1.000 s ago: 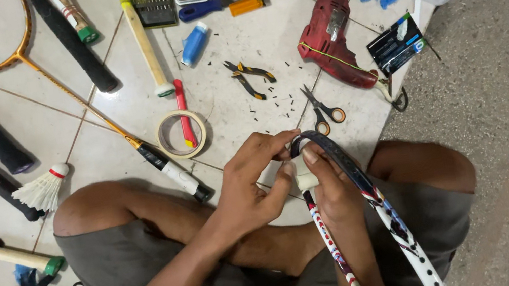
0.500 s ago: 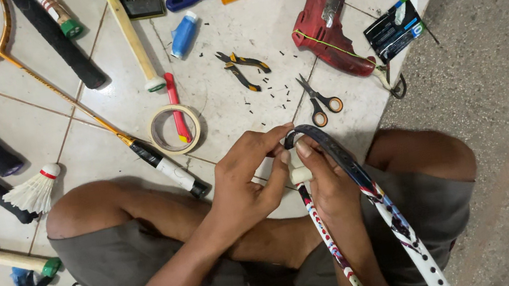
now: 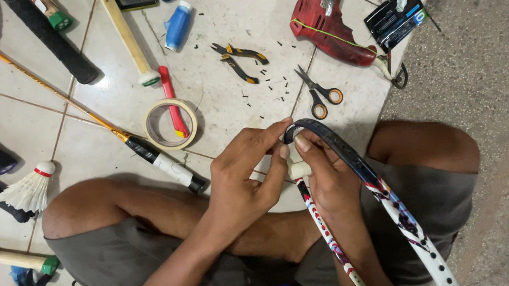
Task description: The person uses pliers to scrape material off the frame of a badminton racket. They then cut a piece of tape and wrap it around the racket frame.
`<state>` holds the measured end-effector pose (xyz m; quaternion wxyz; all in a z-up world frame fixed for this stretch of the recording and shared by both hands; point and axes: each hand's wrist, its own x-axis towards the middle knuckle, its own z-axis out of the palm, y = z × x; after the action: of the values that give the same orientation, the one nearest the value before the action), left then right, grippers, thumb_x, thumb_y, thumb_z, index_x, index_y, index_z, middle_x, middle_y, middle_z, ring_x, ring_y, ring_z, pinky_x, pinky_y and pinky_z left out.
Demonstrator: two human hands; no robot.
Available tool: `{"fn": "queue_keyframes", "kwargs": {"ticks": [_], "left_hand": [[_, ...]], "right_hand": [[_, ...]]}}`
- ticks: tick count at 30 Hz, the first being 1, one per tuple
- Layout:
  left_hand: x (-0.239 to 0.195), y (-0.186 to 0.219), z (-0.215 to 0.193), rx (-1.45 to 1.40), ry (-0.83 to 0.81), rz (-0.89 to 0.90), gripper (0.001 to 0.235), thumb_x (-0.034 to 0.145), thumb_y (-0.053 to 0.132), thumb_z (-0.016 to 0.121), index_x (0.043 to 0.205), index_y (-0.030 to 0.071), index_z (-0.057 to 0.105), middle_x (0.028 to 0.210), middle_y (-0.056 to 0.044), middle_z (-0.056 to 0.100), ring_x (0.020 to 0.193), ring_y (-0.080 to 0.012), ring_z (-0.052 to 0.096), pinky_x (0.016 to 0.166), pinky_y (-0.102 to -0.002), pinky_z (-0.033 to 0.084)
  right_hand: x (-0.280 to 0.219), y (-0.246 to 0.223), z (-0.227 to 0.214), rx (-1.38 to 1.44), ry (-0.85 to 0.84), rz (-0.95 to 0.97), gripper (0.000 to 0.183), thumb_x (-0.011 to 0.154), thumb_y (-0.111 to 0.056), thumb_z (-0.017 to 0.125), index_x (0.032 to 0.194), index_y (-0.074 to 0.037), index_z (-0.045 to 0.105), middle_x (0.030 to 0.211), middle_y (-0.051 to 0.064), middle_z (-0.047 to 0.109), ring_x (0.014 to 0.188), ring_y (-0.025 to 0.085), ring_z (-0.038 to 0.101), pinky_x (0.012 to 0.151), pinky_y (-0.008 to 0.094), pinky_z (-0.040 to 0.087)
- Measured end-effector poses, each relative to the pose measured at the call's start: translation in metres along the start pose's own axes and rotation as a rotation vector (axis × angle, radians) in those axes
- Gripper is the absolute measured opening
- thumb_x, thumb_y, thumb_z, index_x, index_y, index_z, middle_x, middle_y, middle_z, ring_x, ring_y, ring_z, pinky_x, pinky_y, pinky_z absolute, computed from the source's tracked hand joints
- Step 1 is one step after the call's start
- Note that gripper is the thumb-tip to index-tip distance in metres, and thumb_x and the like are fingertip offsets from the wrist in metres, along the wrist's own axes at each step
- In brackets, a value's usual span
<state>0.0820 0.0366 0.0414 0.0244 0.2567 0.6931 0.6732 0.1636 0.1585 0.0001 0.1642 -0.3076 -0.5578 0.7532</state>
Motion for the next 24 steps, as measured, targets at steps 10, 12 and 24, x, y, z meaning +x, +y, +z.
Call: {"fn": "queue_keyframes", "kwargs": {"ticks": [10, 12, 24], "left_hand": [[-0.002, -0.003, 0.001, 0.0, 0.01, -0.007, 0.03, 0.088, -0.005, 0.066, 0.117, 0.0, 0.073, 0.079, -0.017, 0.069, 0.073, -0.0298, 0.074, 0.066, -0.041, 0.062], [-0.002, -0.004, 0.001, 0.018, 0.004, -0.012, 0.031, 0.089, -0.005, 0.066, 0.117, 0.002, 0.073, 0.08, -0.016, 0.069, 0.073, -0.0286, 0.073, 0.066, -0.04, 0.062], [-0.002, -0.002, 0.001, 0.018, 0.012, -0.022, 0.033, 0.087, -0.007, 0.065, 0.117, 0.003, 0.074, 0.08, -0.016, 0.069, 0.073, -0.0285, 0.074, 0.066, -0.04, 0.062]], "right_hand": [[0.003, 0.015, -0.011, 0.013, -0.038, -0.028, 0.01, 0.099, -0.011, 0.063, 0.099, -0.002, 0.066, 0.082, 0.007, 0.067, 0.076, 0.012, 0.065, 0.071, 0.022, 0.054], [0.003, 0.017, -0.009, 0.019, -0.033, -0.033, 0.01, 0.098, -0.01, 0.064, 0.099, 0.0, 0.065, 0.082, 0.008, 0.066, 0.076, 0.012, 0.065, 0.071, 0.023, 0.054], [0.001, 0.009, -0.003, 0.002, -0.032, -0.05, 0.009, 0.098, -0.01, 0.064, 0.099, 0.0, 0.064, 0.083, 0.005, 0.064, 0.08, 0.01, 0.063, 0.077, 0.023, 0.054]]}}
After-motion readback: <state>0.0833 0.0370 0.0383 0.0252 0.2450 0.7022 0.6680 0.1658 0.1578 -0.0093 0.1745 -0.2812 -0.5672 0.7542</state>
